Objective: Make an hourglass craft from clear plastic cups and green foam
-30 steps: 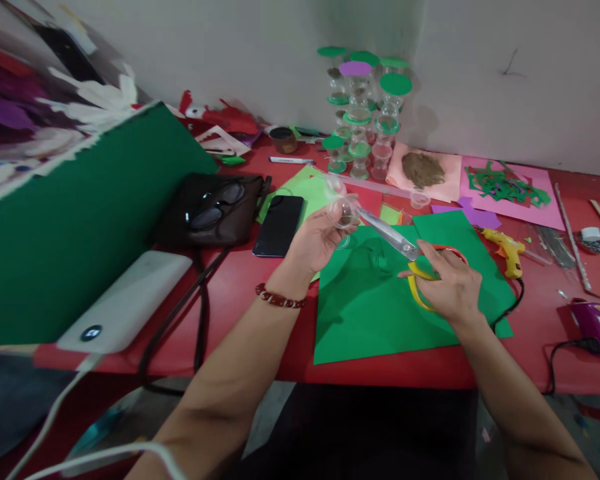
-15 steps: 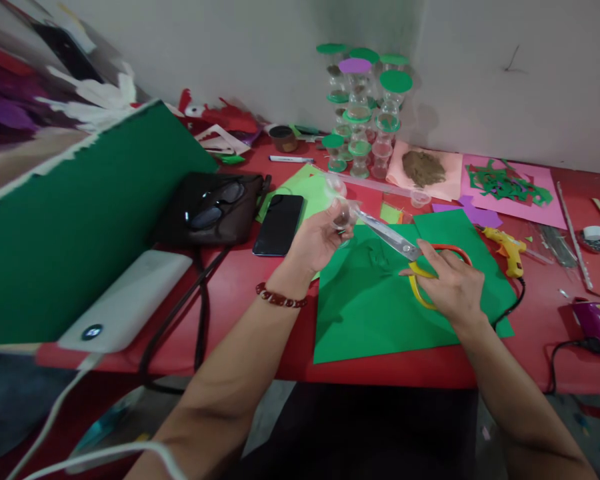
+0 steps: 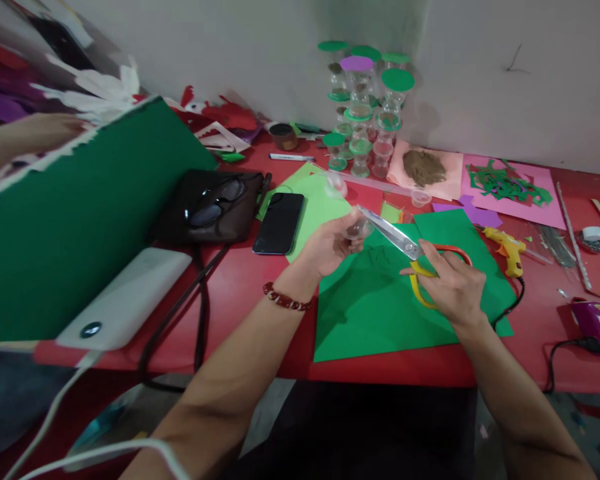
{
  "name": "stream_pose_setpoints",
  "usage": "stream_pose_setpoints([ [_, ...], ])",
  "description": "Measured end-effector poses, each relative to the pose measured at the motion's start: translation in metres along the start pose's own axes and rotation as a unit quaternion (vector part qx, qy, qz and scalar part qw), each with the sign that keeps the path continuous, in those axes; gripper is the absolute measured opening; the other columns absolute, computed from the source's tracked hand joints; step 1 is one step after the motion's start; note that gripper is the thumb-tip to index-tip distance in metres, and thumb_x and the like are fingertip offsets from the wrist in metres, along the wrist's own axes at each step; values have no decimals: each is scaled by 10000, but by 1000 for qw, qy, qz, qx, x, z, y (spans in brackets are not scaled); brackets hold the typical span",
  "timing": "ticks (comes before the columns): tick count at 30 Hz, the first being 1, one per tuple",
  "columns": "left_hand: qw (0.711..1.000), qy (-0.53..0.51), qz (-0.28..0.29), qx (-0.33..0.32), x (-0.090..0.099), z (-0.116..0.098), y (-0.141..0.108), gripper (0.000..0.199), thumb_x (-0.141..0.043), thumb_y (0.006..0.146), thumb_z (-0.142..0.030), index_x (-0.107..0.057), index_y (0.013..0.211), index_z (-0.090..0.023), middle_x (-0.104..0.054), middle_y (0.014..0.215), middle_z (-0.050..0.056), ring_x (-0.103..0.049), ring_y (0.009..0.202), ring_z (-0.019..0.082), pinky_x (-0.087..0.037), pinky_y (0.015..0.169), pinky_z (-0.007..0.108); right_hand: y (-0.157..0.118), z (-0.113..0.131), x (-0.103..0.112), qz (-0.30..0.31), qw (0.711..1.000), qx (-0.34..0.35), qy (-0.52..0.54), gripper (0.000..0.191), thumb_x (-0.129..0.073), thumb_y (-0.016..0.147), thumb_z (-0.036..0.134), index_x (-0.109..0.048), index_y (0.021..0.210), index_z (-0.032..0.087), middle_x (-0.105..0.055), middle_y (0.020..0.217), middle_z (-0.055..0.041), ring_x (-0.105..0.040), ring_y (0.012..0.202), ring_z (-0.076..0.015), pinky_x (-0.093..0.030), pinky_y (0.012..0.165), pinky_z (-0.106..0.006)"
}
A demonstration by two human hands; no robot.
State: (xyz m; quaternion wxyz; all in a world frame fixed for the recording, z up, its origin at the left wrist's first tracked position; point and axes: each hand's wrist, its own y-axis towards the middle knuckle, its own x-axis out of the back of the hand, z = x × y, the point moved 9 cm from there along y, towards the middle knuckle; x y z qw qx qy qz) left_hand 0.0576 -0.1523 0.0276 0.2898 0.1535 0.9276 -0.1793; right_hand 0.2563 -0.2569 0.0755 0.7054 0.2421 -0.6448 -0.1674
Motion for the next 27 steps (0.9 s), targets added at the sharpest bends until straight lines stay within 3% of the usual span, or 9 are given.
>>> stream_pose_setpoints([
  [5,999,-19,8,36,-2,3,0,511,-625,984,-590,-733,781,-134,-626,635,48,-477,485,91,-412,482,243,6,-9,-1,-2,994,-73,80,430,-636,980,533,-823,1205,217,-700,747,-39,-624,679,-162,-411,651,-271],
  [9,998,-38,5,43,2,0,3,619,-511,1016,-646,-793,940,-100,-596,601,45,-462,464,96,-403,470,248,8,-19,-15,60,981,-133,128,492,-597,970,598,-807,1218,228,-668,717,-19,-617,658,-177,-405,627,-285],
  [15,997,-46,0,60,0,7,4,626,-496,1028,-626,-795,1009,-77,-620,618,58,-452,446,88,-410,445,228,5,-46,-29,172,967,-189,-5,538,-703,916,455,-700,1431,299,-808,1174,-99,-748,956,-296,-496,710,-346],
  [23,998,-33,14,48,1,14,11,462,-585,1029,-506,-784,971,-92,-727,719,114,-585,527,118,-483,507,228,5,-107,-19,220,937,-238,-129,502,-636,925,329,-711,1410,224,-793,1150,-190,-750,981,-354,-550,792,-456],
  [27,998,-30,35,47,-3,16,10,368,-616,1023,-410,-781,948,-90,-764,779,136,-606,555,127,-510,541,237,7,-112,-13,204,938,-236,-152,477,-607,931,288,-743,1378,197,-733,1231,-234,-687,1116,-405,-542,861,-523],
])
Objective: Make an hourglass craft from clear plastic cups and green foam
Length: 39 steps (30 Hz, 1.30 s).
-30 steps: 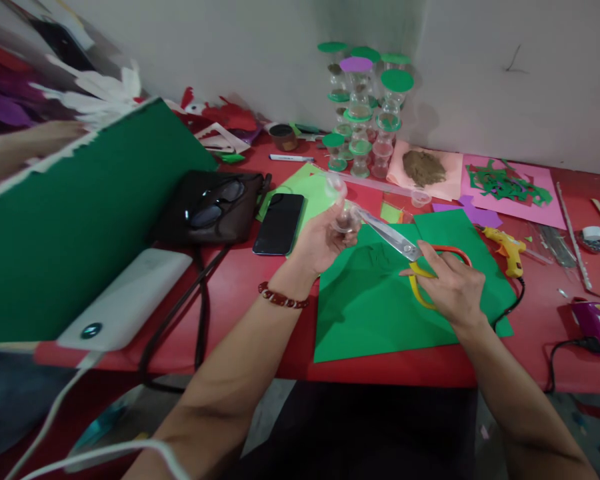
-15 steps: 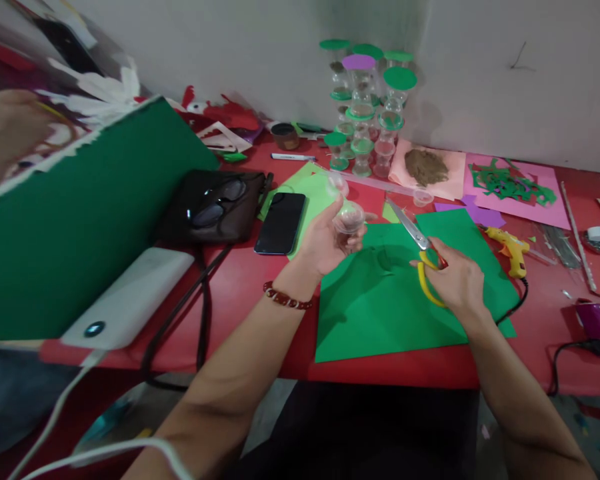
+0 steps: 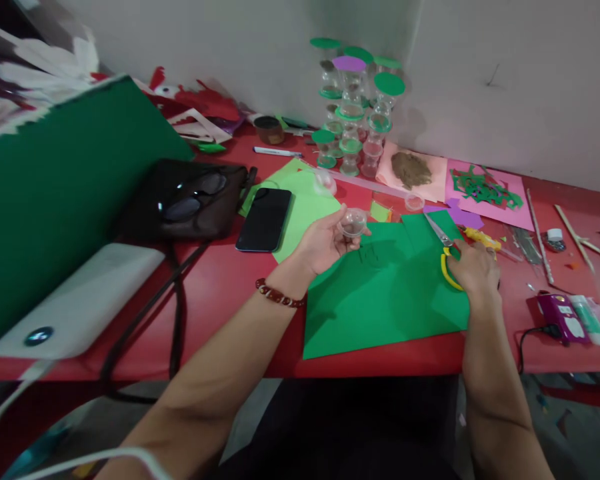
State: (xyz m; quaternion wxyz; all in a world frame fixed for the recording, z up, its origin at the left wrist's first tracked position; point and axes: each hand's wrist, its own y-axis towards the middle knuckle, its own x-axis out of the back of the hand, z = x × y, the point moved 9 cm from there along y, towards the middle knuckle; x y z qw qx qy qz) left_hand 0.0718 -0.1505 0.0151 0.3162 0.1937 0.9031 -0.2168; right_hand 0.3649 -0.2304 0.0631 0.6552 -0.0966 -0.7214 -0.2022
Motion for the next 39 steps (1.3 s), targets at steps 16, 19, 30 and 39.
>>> stream_pose_setpoints([
  [16,992,65,104,-3,-20,33,1,241,-804,917,-346,-823,1043,-141,-783,893,102,-718,791,189,-577,735,286,-39,142,-15,198,697,131,677,514,-746,877,616,-792,1260,277,-681,708,24,-610,631,-149,-555,648,-314],
  [19,992,75,98,-4,-17,33,2,280,-775,940,-373,-820,1040,-115,-779,879,119,-709,768,192,-573,728,294,-39,142,-26,211,664,124,706,546,-726,882,632,-778,1285,267,-700,744,8,-656,670,-161,-569,653,-324],
  [30,995,72,64,1,-17,35,-5,205,-753,951,-317,-798,1044,-139,-795,974,110,-753,870,232,-616,845,365,-41,137,-24,203,645,102,730,412,-753,834,420,-801,1218,281,-699,840,17,-664,714,-148,-609,728,-343],
  [39,954,240,29,-178,-14,14,-4,487,-912,772,-430,-743,1189,-246,-779,1173,69,-729,1065,232,-595,971,376,-43,137,-34,223,572,55,788,440,-834,810,592,-816,1120,280,-722,818,20,-699,741,-151,-620,741,-327],
])
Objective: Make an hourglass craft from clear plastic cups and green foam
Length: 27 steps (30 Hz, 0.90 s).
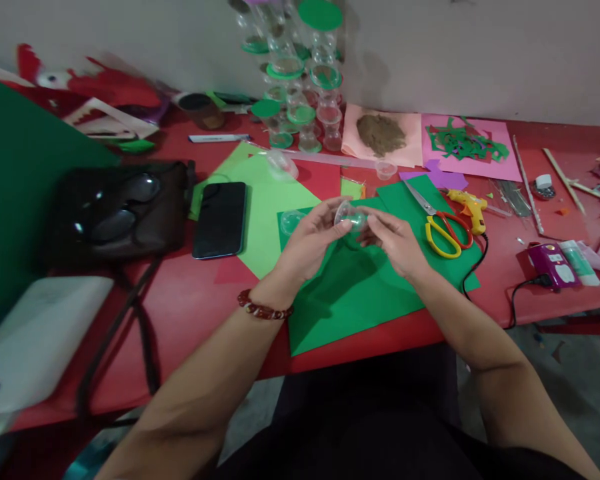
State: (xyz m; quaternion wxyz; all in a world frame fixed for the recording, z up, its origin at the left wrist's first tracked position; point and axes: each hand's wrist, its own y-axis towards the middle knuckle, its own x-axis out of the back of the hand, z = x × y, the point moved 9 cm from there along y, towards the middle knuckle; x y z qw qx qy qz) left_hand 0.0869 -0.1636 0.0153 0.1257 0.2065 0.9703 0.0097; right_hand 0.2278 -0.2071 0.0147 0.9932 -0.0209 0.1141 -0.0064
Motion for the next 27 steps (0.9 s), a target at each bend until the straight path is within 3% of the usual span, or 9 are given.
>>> stream_pose_setpoints([
  [2,989,116,-39,-85,5,-14,-3,588,-926,741,-403,-694,1259,-244,-759,1242,85,-712,1123,240,-577,1000,390,0,-5,-3,13,999,-23,43,483,-853,785,627,-812,1125,286,-741,843,16,-717,787,-159,-625,769,-326],
  [7,906,365,-91,-196,-2,-39,-17,527,-827,821,-377,-639,1286,-216,-738,1271,105,-692,1112,247,-575,955,402,-4,-9,-13,37,997,-48,56,521,-955,697,520,-805,1152,316,-764,904,18,-696,837,-157,-613,814,-313],
  [13,841,472,-43,-262,-26,-52,-29,413,-672,876,-202,-669,1288,-226,-762,1267,86,-690,1165,279,-537,1056,472,-7,-24,-12,14,989,-121,87,464,-978,632,426,-819,1030,247,-778,867,3,-679,791,-150,-570,792,-302],
  [17,860,456,3,-228,-29,-37,-26,440,-615,867,-154,-673,1298,-221,-783,1230,84,-711,1159,281,-564,1047,476,-5,-34,-11,2,987,-137,87,358,-961,588,393,-796,847,210,-757,803,-1,-639,737,-138,-521,725,-279],
  [20,877,444,39,-179,-29,-24,-21,349,-601,878,-178,-704,1206,-240,-793,1213,82,-727,1156,276,-584,1042,464,-3,-36,-12,1,990,-138,37,225,-869,680,367,-749,784,208,-721,752,12,-606,695,-135,-489,670,-266],
  [22,885,435,48,-159,-28,-22,-20,413,-643,876,-231,-680,1287,-251,-772,1287,86,-708,1213,286,-563,1091,491,-2,-33,-9,-8,992,-123,-26,122,-768,776,319,-715,780,209,-698,743,16,-604,694,-140,-485,675,-270],
  [25,907,389,92,-134,-34,-22,-19,707,-776,824,-389,-567,1487,-261,-634,1533,118,-617,1379,329,-520,1155,534,-1,-14,3,-53,980,-56,-186,54,-677,868,255,-703,844,215,-693,772,14,-615,732,-150,-476,729,-281],
  [27,920,350,127,-122,-39,-23,-19,608,-760,855,-462,-637,1415,-261,-669,1486,122,-617,1381,334,-511,1164,534,-2,-4,5,-48,958,-27,-280,67,-657,903,241,-720,907,217,-712,816,7,-627,767,-155,-461,752,-282],
])
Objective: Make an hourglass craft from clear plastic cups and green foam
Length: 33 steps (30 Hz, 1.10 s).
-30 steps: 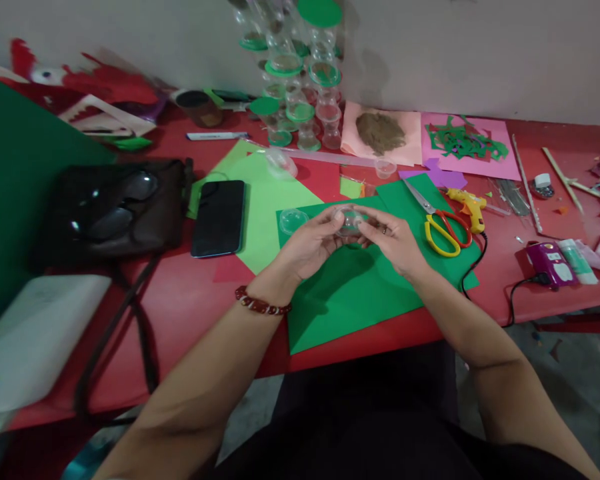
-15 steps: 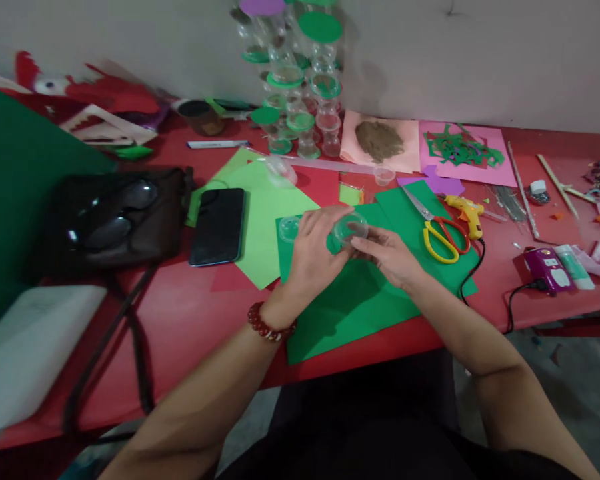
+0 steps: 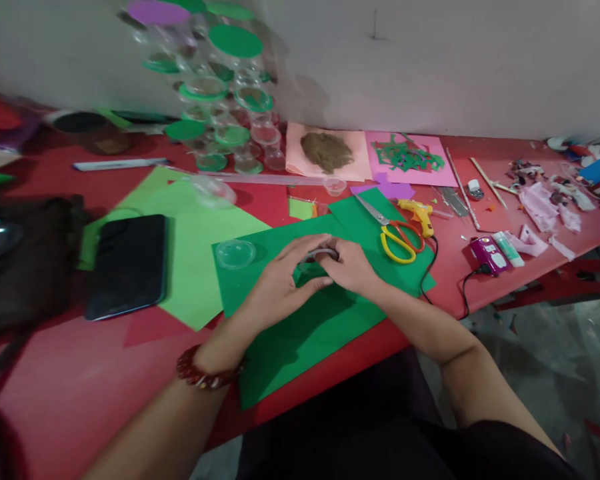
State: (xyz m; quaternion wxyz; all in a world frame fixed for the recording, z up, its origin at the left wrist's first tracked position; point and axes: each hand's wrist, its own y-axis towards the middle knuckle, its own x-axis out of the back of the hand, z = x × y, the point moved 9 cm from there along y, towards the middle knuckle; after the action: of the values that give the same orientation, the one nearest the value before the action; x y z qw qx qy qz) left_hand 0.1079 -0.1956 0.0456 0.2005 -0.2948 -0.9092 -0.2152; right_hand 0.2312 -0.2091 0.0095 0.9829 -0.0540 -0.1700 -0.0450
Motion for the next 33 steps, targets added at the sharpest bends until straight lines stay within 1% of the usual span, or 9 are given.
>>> stream_pose_setpoints([
  [6,997,-51,-26,50,10,6,3,348,-761,832,-479,-778,1098,-256,-787,1217,93,-710,1190,321,-551,1090,505,-1,10,-5,65,996,38,-54,323,-687,944,500,-694,840,195,-602,703,40,-566,685,-124,-385,647,-253],
  [11,983,-89,-64,146,21,24,2,334,-784,744,-496,-745,936,-225,-795,974,66,-747,926,280,-604,905,476,-1,11,-17,203,979,19,21,461,-682,923,648,-717,893,190,-644,704,27,-617,643,-129,-469,636,-259],
  [13,961,-148,-126,197,33,36,-1,323,-811,698,-450,-707,888,-211,-745,840,31,-720,809,229,-617,763,405,6,18,7,142,988,58,-14,402,-724,920,586,-768,1053,209,-704,785,14,-654,726,-141,-503,710,-270],
  [17,918,-218,-271,192,63,43,-7,183,-776,758,-331,-627,777,-226,-676,761,-14,-679,775,160,-551,642,303,13,27,95,-151,975,106,-125,210,-672,981,388,-785,1019,215,-785,969,-38,-706,908,-179,-535,903,-332],
  [19,900,-253,-293,200,68,45,-9,171,-768,806,-331,-624,788,-239,-658,750,-35,-676,770,148,-519,638,294,15,21,124,-179,964,76,-183,138,-685,950,303,-782,937,206,-797,962,-48,-717,911,-195,-543,927,-352],
  [24,860,-323,-304,251,68,51,-12,149,-803,766,-226,-654,771,-228,-617,703,-33,-583,636,109,-407,525,251,-17,12,228,-380,863,-30,-330,252,-557,976,234,-780,1074,170,-792,1146,-120,-710,1107,-263,-509,1055,-431],
  [28,818,-417,-255,302,48,60,-9,215,-811,752,-158,-612,695,-214,-585,679,-32,-553,630,90,-411,500,213,-36,-28,267,-401,801,-231,-380,373,-610,973,347,-713,1282,163,-711,1356,-195,-646,1282,-339,-493,1093,-506],
  [30,813,-429,-245,308,42,64,-8,199,-827,754,-171,-637,713,-211,-603,682,-28,-567,652,87,-446,524,196,-31,-53,265,-359,803,-293,-374,487,-684,941,423,-686,1338,142,-690,1388,-232,-647,1293,-367,-511,1073,-523],
  [33,830,-416,-226,295,37,65,-5,166,-832,761,-200,-669,787,-216,-672,743,-16,-631,731,107,-497,586,209,-16,-70,256,-326,819,-293,-370,475,-701,948,429,-712,1312,125,-720,1352,-237,-682,1269,-355,-536,1052,-482],
])
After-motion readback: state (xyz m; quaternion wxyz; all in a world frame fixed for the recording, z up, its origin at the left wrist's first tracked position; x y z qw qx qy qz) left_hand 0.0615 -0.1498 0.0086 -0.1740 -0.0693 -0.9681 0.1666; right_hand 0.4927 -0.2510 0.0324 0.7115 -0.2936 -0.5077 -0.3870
